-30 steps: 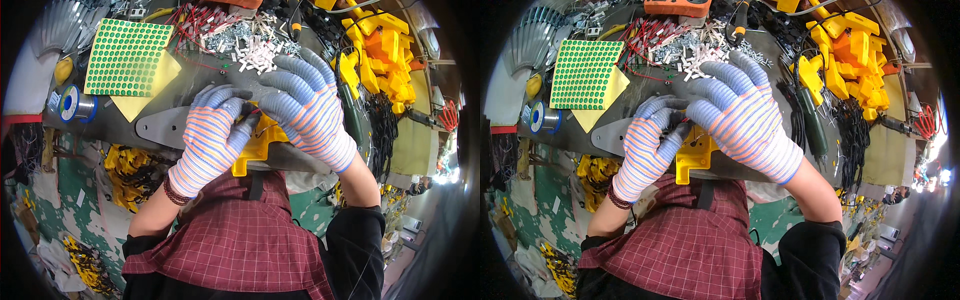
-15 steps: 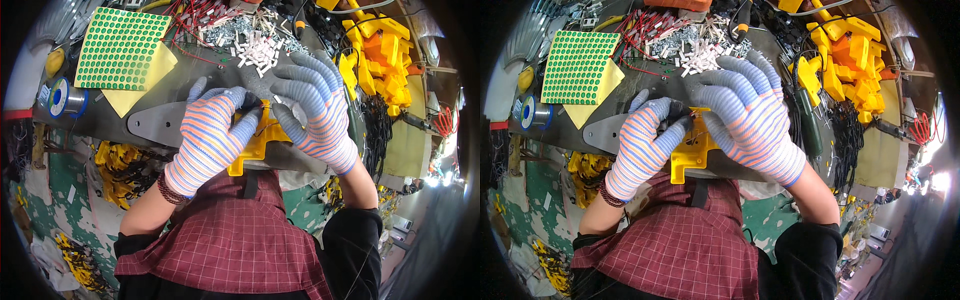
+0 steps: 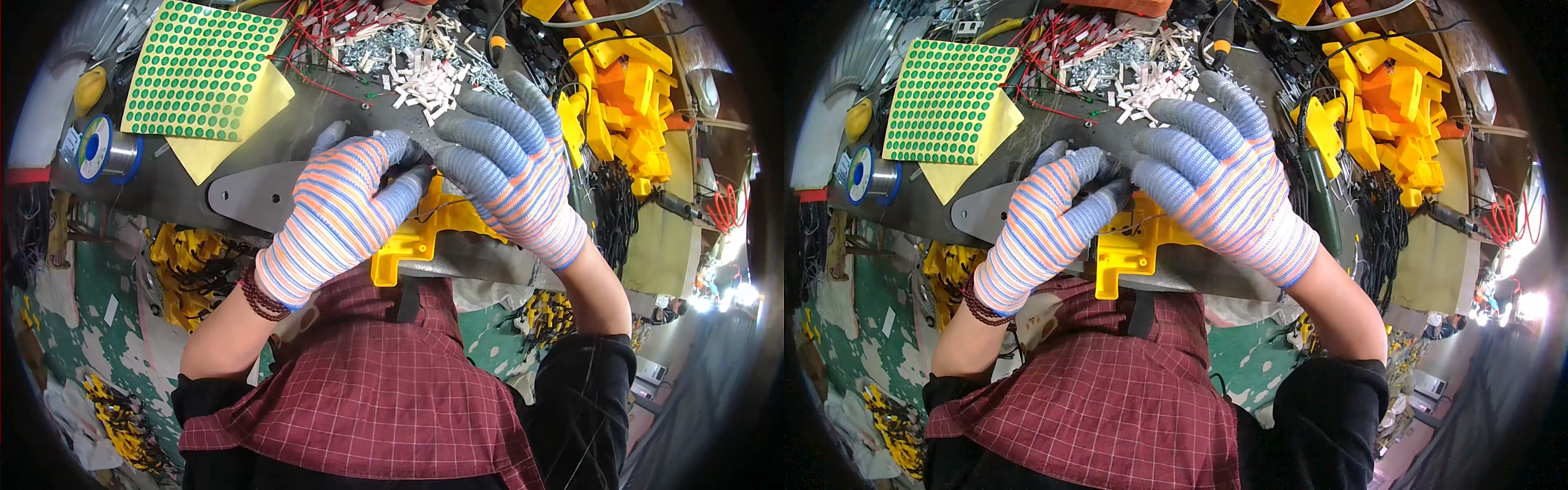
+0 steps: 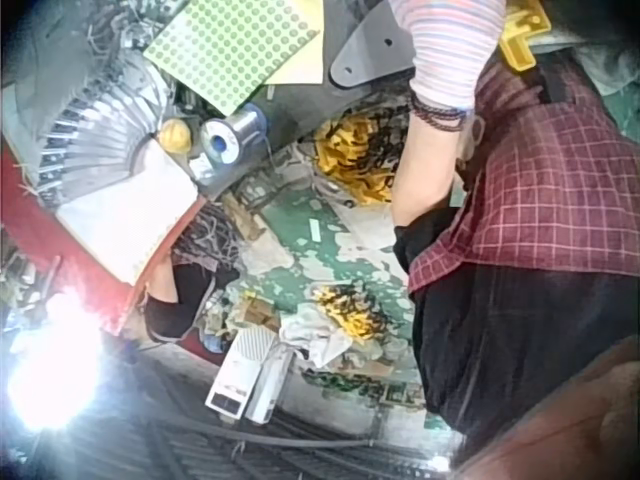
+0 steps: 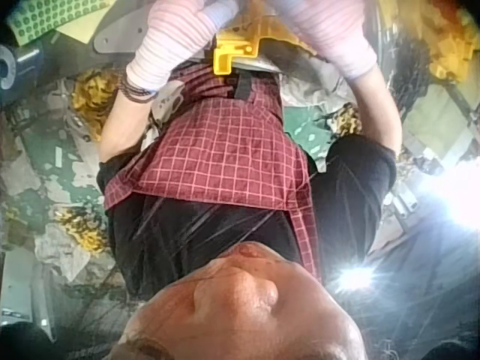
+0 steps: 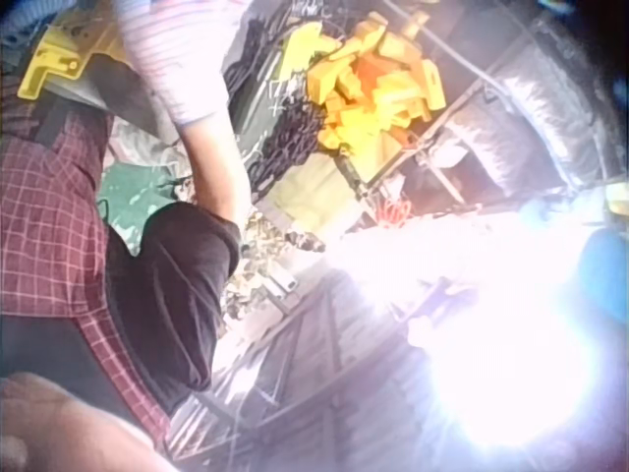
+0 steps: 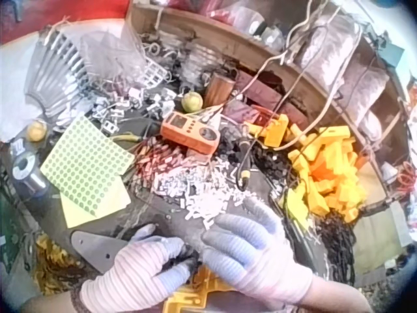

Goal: Assembling and soldering components into a yellow plastic housing for a small electronic device.

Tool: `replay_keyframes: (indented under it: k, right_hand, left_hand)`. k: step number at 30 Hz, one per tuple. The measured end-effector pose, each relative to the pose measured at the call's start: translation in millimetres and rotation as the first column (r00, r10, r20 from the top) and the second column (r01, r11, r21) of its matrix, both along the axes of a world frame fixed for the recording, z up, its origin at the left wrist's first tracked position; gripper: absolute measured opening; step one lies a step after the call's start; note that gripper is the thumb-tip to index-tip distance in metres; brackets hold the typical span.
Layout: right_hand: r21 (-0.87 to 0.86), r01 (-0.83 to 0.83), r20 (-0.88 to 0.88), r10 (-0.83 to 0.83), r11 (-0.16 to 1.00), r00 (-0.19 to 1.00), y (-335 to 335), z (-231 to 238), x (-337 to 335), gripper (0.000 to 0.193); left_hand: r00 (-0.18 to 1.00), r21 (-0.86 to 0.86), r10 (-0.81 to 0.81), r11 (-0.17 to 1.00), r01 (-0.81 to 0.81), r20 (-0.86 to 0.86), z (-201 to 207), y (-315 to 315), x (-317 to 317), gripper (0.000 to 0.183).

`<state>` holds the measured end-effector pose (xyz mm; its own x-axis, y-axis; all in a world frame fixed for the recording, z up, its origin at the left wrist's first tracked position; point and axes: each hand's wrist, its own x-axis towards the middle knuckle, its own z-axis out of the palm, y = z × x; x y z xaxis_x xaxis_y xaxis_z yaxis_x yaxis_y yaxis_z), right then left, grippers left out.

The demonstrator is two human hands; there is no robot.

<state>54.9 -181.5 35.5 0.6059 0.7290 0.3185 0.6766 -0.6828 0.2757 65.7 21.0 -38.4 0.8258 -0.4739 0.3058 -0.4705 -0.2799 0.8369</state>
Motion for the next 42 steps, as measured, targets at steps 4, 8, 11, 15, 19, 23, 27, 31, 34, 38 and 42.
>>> replay_keyframes:
  k: [4,8,11,15,19,23,27,31,34,38,42]
  right_hand:
    - [0.014,0.037,-0.124,-0.035,0.999,0.992,6,8,1,0.018]
    - [0.109,0.213,-0.347,-0.164,0.971,0.923,17,21,-8,0.011]
    - [0.116,0.326,-0.715,-0.149,0.938,0.683,12,24,7,0.014]
    - [0.011,0.154,-0.807,-0.082,0.988,0.584,2,43,38,0.025]
    - [-0.043,0.013,-0.338,-0.027,0.999,0.941,-3,45,32,0.024]
    - [-0.114,-0.093,-0.191,0.07,0.989,0.979,1,27,18,0.024]
    - [-0.14,-0.149,-0.114,0.133,0.979,0.984,3,17,22,0.026]
    - [-0.047,0.082,-0.541,-0.095,0.996,0.836,5,22,24,0.023]
    - [0.232,0.337,-0.968,0.182,0.913,0.172,-13,10,45,0.018]
    - [0.134,0.093,-0.769,0.044,0.987,0.638,-13,26,48,0.018]
    - [0.198,-0.042,-0.534,0.144,0.979,0.833,-13,31,38,0.018]
  left_hand:
    - [0.998,0.051,0.05,0.998,-0.049,-0.023,6,-5,-1,0.015]
    - [0.827,0.084,0.165,0.965,-0.247,0.538,5,-12,-3,0.015]
    - [0.717,0.113,0.125,0.955,-0.275,0.686,3,-10,-8,0.01]
    - [0.869,0.101,0.244,0.944,-0.314,0.43,-12,-11,-8,0.009]
    - [0.988,-0.089,0.122,0.988,-0.13,-0.092,-3,-10,-4,0.016]
    - [0.993,-0.03,0.112,0.993,-0.113,-0.042,-3,-7,-3,0.017]
    - [0.988,-0.078,0.11,0.99,-0.118,-0.106,-3,-7,-3,0.018]
    - [0.963,0.037,0.183,0.98,-0.194,0.2,2,-11,-1,0.01]
    - [0.79,0.062,0.197,0.957,-0.284,0.58,1,-13,-5,0.02]
    - [0.98,-0.081,0.197,0.978,-0.194,0.034,-6,-14,-1,0.016]
    - [0.986,-0.072,0.097,0.992,-0.107,-0.138,-1,-10,-1,0.014]
